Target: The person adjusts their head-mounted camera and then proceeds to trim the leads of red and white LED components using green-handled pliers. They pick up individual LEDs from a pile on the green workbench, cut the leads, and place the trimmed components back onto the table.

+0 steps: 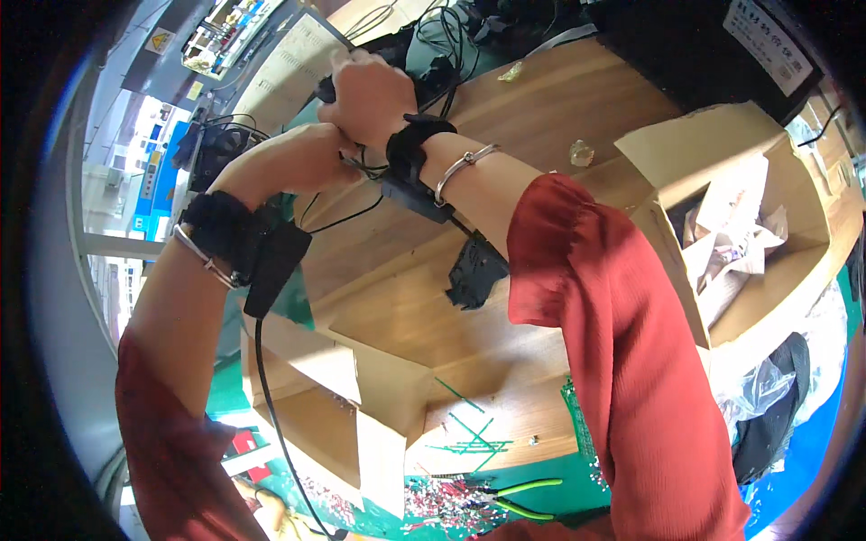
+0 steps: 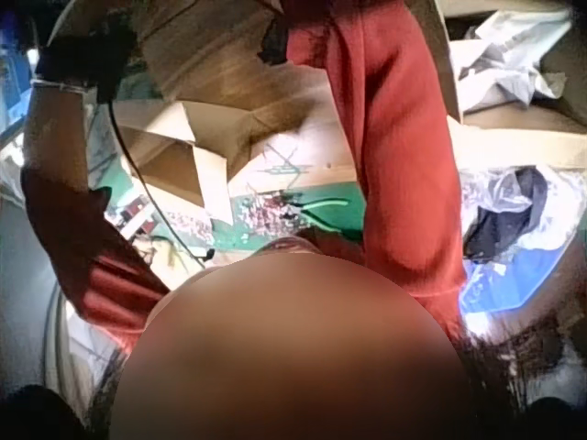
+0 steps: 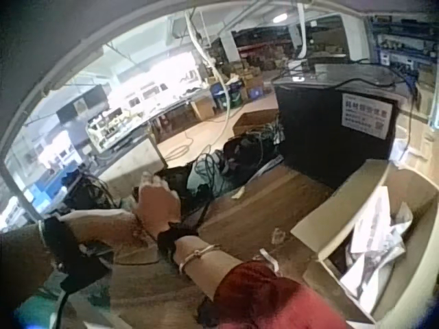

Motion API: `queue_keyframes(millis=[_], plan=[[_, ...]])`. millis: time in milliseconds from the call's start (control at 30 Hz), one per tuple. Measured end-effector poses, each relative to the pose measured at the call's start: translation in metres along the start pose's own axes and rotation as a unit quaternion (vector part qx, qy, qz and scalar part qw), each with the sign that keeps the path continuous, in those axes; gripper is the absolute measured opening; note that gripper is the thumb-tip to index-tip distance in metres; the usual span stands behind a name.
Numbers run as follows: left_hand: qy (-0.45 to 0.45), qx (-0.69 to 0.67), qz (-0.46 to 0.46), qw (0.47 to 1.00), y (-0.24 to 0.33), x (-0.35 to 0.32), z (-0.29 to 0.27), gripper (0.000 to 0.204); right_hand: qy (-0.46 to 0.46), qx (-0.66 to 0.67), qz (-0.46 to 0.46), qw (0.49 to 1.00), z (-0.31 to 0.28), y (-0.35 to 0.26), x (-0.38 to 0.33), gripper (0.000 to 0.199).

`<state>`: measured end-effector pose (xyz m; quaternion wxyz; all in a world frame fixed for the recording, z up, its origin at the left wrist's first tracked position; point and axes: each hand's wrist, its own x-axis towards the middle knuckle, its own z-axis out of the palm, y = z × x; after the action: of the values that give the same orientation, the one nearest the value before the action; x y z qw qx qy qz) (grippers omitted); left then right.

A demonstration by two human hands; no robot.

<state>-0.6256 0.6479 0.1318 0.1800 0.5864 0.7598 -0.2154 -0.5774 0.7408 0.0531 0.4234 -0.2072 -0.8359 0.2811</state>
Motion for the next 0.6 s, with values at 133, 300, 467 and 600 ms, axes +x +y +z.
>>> queue_keyframes(millis=[133,300,467,600], plan=[[0.028,0.101,0.124,0.987,0.027,-0.005,-0.008,0.026,0.127,-0.094,0.285,0.946,0.036,-0.008,0.004,0.022],[0.049,0.073,-0.044,0.995,0.087,-0.058,0.003,0.029,-0.271,-0.073,-0.029,0.959,-0.028,0.000,-0.037,0.037],[0.134,0.062,0.006,0.989,0.097,-0.079,0.007,0.032,-0.451,-0.095,-0.125,0.879,-0.049,0.013,-0.050,0.035],[0.140,0.013,0.042,0.989,0.094,-0.103,-0.002,0.032,-0.501,-0.051,-0.146,0.852,-0.049,0.009,-0.081,0.037]])
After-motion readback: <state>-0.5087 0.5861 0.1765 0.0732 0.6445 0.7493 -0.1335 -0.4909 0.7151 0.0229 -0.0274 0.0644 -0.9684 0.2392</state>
